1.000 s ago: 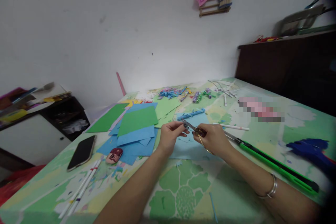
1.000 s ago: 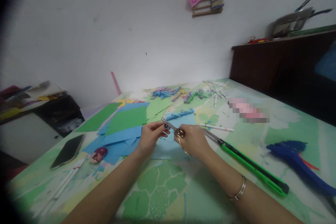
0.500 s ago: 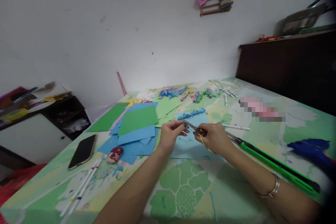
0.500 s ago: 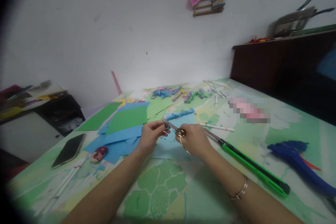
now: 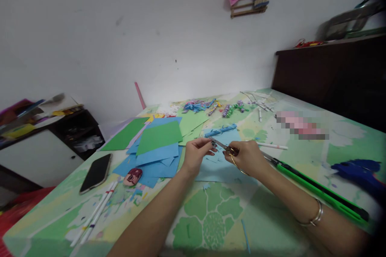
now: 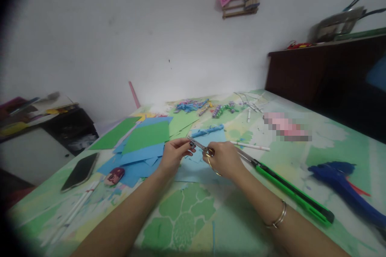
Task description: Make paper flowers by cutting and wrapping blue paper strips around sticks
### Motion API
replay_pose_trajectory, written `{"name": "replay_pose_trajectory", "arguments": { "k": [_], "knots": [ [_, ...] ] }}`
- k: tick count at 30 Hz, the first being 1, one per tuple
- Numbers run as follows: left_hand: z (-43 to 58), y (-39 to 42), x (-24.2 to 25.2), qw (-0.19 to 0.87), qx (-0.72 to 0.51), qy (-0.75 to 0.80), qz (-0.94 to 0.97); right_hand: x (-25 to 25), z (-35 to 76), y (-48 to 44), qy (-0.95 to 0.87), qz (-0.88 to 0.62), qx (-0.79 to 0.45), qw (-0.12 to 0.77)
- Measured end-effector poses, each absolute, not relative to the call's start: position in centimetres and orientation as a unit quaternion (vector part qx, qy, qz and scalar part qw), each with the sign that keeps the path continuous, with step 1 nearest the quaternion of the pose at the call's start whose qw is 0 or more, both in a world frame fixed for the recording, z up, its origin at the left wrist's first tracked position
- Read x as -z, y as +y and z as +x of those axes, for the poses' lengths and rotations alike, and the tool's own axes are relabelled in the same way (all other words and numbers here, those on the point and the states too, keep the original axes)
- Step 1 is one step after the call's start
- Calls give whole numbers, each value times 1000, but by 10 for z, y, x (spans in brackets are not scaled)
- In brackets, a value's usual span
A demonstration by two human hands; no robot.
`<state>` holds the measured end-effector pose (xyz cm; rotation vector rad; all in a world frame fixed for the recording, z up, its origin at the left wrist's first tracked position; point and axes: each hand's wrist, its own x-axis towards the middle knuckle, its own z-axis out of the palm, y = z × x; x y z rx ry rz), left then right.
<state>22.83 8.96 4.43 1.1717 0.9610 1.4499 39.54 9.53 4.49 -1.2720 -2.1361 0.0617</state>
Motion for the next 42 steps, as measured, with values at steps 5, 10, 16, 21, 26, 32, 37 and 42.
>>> {"name": "replay_pose_trajectory", "arguments": {
  "k": [5, 10, 16, 21, 26, 32, 37, 42],
  "knots": [
    [228, 90, -44, 501, -599, 397, 482, -47, 396, 94, -815, -486, -21, 315],
    [228, 90, -45, 506, -600, 395, 478, -47, 396, 94, -813, -488, -21, 316],
    [228, 90, -45, 510, -598, 398, 473, -47, 396, 96, -811, -496, -22, 309],
    [227, 90, -47, 499, -588, 424, 475, -46, 398, 98, -813, -502, -13, 296],
    [226, 90, -48, 472, -578, 463, 479, -46, 399, 99, -813, -505, -12, 290],
    [221, 91, -51, 413, -602, 469, 497, -51, 400, 100, -780, -515, -52, 351],
    [221, 89, -54, 471, -595, 443, 478, -48, 401, 104, -777, -509, -53, 367],
    [222, 90, -52, 489, -599, 406, 487, -46, 397, 101, -781, -503, -59, 367]
  ]
}}
